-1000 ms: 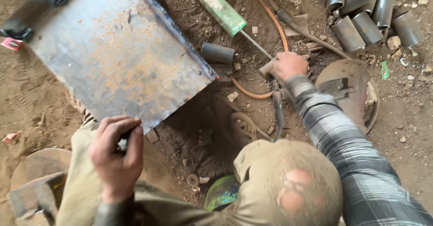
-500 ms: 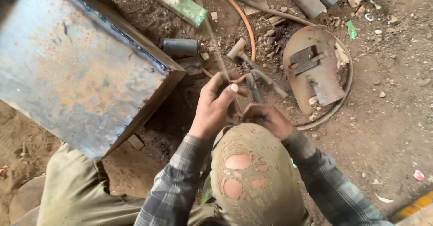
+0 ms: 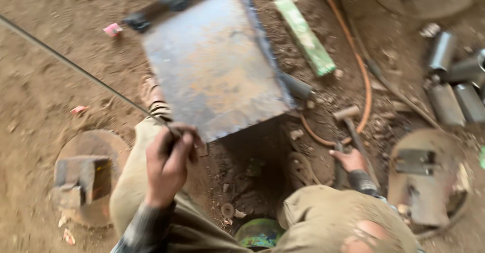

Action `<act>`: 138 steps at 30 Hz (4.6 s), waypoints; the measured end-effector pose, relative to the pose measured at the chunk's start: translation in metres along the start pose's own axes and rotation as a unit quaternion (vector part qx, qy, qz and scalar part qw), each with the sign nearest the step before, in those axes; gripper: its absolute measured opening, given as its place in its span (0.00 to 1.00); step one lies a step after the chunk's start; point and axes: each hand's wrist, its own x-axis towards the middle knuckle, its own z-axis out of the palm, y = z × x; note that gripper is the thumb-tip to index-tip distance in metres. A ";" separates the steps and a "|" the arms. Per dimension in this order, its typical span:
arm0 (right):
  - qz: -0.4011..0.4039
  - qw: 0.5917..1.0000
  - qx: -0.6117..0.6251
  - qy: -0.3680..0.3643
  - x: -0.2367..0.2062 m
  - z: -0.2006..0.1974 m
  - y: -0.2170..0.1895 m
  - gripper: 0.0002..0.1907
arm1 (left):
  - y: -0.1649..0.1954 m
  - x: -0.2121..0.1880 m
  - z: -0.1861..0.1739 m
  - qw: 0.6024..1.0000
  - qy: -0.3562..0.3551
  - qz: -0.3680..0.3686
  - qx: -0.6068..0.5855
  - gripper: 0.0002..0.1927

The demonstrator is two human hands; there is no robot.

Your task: The person sits on the ground and arc-welds the seams of a metal box using an electrode holder, striking an arc that produces sparks and weld beads along the box edges. They reposition the box between welds and continue welding different corners.

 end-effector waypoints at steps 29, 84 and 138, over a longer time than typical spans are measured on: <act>-0.293 0.727 0.524 -0.335 -0.143 -0.155 0.009 0.36 | 0.053 -0.016 0.055 0.920 -0.081 0.017 -0.384 0.07; -0.652 0.749 0.111 -0.043 -0.357 0.011 -0.064 0.26 | 0.105 -0.240 -0.087 0.883 0.085 0.121 -0.445 0.08; -0.541 0.838 0.033 0.073 -0.248 0.017 -0.283 0.39 | -0.173 -0.128 -0.041 0.919 -0.291 0.006 0.265 0.09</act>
